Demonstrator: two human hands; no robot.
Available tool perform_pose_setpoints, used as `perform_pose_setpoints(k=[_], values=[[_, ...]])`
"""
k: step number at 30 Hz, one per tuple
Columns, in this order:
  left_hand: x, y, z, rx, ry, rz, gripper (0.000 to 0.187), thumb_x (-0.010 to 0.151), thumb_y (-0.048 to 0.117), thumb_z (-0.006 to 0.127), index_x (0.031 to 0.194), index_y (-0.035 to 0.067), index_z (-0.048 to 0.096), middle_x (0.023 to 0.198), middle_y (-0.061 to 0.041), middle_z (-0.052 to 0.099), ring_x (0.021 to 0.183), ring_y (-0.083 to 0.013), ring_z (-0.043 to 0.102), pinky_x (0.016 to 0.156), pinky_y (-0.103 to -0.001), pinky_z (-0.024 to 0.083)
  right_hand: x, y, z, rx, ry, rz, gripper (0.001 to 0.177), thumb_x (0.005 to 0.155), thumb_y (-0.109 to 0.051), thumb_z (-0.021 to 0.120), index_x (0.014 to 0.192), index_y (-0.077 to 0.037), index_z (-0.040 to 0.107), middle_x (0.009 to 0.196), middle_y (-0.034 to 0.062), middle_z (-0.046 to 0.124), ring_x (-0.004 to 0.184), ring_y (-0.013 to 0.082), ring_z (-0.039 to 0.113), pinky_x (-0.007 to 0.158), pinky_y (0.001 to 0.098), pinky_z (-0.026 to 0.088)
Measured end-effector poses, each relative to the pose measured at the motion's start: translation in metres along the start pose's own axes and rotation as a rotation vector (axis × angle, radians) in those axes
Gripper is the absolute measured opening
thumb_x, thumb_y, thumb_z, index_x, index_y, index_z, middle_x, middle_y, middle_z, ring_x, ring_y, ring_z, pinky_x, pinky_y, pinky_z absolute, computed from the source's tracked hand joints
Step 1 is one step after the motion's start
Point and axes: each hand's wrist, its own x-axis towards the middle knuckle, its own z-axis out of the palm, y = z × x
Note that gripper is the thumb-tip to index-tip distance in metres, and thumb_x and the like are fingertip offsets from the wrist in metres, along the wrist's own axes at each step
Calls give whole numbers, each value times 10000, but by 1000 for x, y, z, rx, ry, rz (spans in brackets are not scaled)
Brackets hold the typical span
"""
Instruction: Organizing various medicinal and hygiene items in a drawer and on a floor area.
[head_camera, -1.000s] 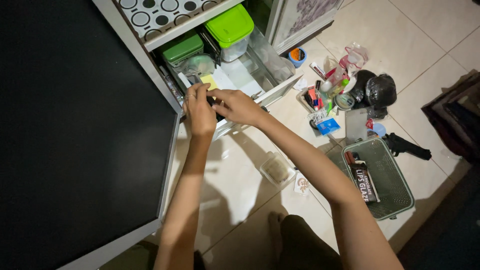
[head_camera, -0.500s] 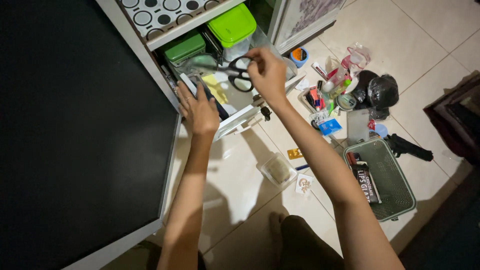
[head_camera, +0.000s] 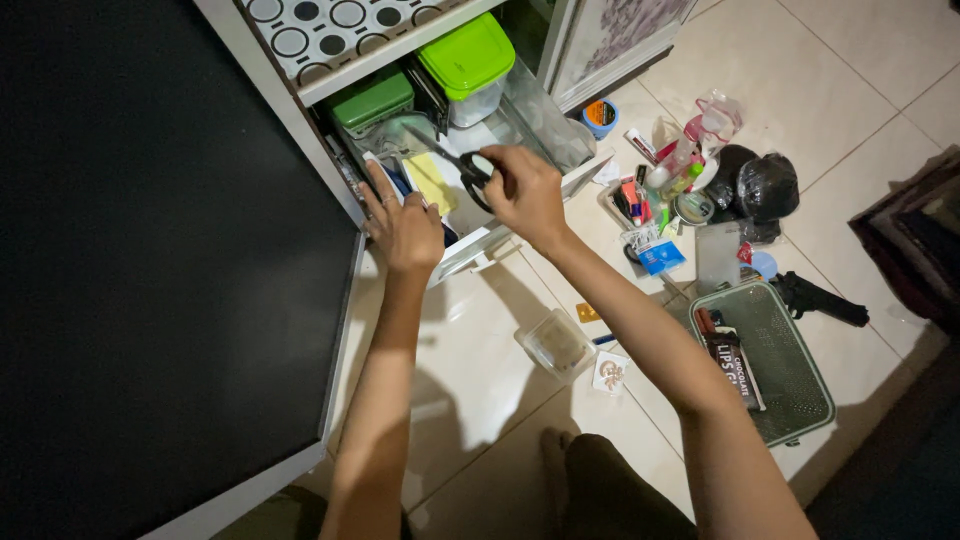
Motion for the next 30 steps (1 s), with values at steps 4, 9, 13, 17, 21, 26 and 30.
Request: perform_pose_setpoints(k=[4,9,13,17,21,26,30], values=[[-3,2,-2,-9,8,-4,375,953,311,673,1216,47,718,1690,-189,-50,1531,-495,83,1118,-723,253,-6,5,4,-64,-30,-60,277,846,-6,631,1108,-19,720,859,148,676,647,232,653,622,351,547],[-2,5,-5,23,-35,-15,389,967,331,663,1250,67,695,1696,-216,-56,1551,-492,59,1112,-735,237,-8,24,22,-90,-60,-1,267,846,-37,631,1096,-19,721,919,183,707,707,306,693,676,396,569],[0,8,-7,59,-33,13,420,905,343,679,1261,119,682,1654,-248,-45,1525,-498,-2,1133,-735,152,-1,26,28,-126,-222,-87,289,838,-80,665,1120,-35,708,964,208,716,807,382,689,733,451,568],[1,1,-1,101,-4,98,404,921,319,672,1281,135,683,1669,-275,32,1535,-502,-16,1162,-746,92,10,23,30,-310,-721,163,260,822,-246,651,1052,-216,770,860,123,763,795,360,712,727,484,565],[-1,-7,6,124,9,147,401,921,272,668,1289,113,681,1680,-280,65,1549,-500,-3,1175,-742,97,6,30,33,-439,-800,178,242,868,-296,606,1025,-244,782,898,111,757,837,359,708,720,505,561],[-4,-3,-3,94,56,203,389,902,214,659,1281,131,695,1673,-283,87,1531,-516,3,1137,-772,61,-2,43,26,-301,-645,73,231,830,-190,607,996,-154,764,957,111,756,854,349,708,737,478,561],[6,8,-14,161,22,487,510,793,38,612,1234,243,762,1630,-193,349,1523,-462,155,1096,-796,13,-4,53,15,-263,-576,-70,254,818,-56,598,1013,-83,758,972,129,745,856,342,712,793,455,563]])
